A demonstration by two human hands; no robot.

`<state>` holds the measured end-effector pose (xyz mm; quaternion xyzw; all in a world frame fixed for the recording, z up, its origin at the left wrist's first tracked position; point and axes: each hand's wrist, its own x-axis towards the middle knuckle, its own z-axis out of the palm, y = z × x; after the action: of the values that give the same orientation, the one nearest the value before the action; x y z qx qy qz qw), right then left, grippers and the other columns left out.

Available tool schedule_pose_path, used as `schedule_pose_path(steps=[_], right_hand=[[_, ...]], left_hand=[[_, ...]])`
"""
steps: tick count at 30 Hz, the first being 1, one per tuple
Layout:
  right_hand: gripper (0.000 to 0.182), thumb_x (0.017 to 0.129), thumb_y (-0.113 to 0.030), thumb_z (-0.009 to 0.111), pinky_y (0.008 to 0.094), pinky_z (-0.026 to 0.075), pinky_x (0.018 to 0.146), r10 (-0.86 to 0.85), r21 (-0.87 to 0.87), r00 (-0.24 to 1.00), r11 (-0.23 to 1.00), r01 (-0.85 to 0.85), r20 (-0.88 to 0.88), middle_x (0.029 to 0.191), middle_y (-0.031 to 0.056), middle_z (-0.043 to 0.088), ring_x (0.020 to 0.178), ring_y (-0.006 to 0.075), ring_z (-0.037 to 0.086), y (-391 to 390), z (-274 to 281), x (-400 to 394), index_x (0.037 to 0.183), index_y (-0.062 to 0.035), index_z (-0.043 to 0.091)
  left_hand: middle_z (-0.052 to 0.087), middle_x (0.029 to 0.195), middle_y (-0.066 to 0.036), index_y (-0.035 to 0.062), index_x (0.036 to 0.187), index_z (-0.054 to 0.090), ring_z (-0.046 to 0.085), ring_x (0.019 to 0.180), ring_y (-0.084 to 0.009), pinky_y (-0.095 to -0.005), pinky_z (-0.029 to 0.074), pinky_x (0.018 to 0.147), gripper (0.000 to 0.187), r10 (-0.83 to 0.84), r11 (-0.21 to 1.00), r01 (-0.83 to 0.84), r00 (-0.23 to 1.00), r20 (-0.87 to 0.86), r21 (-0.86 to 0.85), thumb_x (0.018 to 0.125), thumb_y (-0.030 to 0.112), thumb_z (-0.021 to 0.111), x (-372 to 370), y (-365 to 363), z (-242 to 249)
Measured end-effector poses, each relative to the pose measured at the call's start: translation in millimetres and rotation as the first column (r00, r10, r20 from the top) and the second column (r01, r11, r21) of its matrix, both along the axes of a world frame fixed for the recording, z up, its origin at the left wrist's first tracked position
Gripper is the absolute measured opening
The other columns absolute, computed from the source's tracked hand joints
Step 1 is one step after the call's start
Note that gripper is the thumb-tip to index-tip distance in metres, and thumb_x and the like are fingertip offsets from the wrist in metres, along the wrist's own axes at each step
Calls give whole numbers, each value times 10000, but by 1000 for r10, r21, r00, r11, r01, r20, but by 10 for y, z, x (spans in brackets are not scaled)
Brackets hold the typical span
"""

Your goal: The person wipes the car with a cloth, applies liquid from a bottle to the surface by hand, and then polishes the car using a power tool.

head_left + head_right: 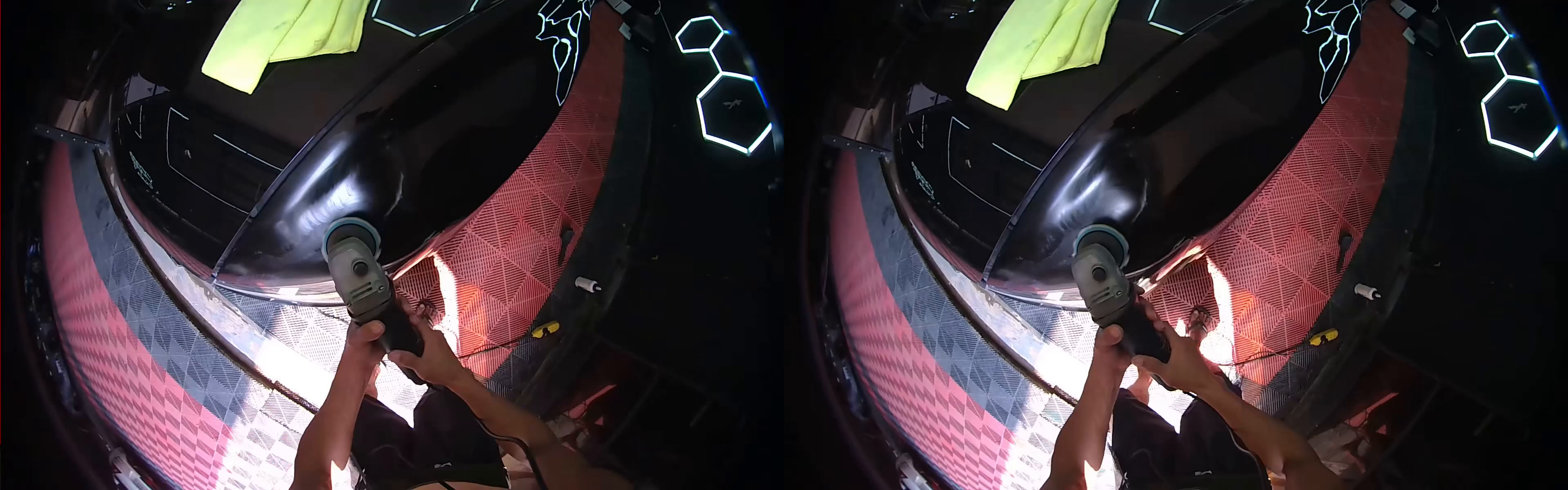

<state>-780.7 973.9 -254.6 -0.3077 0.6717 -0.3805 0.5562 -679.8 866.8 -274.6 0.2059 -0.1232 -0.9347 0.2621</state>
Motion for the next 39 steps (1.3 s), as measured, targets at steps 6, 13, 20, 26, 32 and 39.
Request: schedule_pose_path(steps=[6,13,20,26,32,39], right_hand=[[971,736,-530,723,346,450,928,-315,-106,874,921,376,369,1225,199,526,1135,254,546,88,-265,148,1373,77,312],[1212,669,-778,639,402,443,969,-402,-98,810,870,484,427,1254,222,512,1164,294,543,167,-589,659,1454,31,192],[923,681,-762,630,302,566,611,-548,-49,559,685,727,623,803,125,645,706,210,678,127,-662,481,1097,53,512],[1001,729,-743,603,327,477,837,-461,-135,661,752,645,592,1151,117,542,1038,183,554,52,-973,1146,1336,15,362],[933,756,-716,596,319,489,779,-596,-124,577,628,769,559,1104,128,561,961,185,584,-21,-1235,1372,1293,22,399],[884,729,-735,618,287,538,601,-601,-51,415,528,848,683,910,95,631,755,175,658,-166,-1049,1459,1176,15,484]], left_hand=[[591,1016,-95,-1,1267,470,625,865,-216,-356,553,763,774,-198,943,283,900,388,-176,618,241,816,-206,-173,44],[638,976,-79,0,1139,567,630,841,-169,-286,517,758,567,-253,886,384,870,423,-261,651,150,813,0,-147,102],[643,895,-40,23,1020,631,597,796,-118,-284,491,723,429,-274,646,659,671,689,-385,668,192,808,-428,-149,166],[641,889,-37,21,1004,627,596,801,-121,-279,488,731,408,-361,664,663,689,629,-345,656,163,786,108,-336,113],[637,951,-50,18,1071,603,603,857,-150,-305,487,780,537,-333,551,741,618,713,-384,615,199,820,32,-380,167],[629,949,-52,9,1060,598,596,853,-152,-292,486,781,522,-271,491,730,646,714,-475,633,201,828,93,-421,90]])
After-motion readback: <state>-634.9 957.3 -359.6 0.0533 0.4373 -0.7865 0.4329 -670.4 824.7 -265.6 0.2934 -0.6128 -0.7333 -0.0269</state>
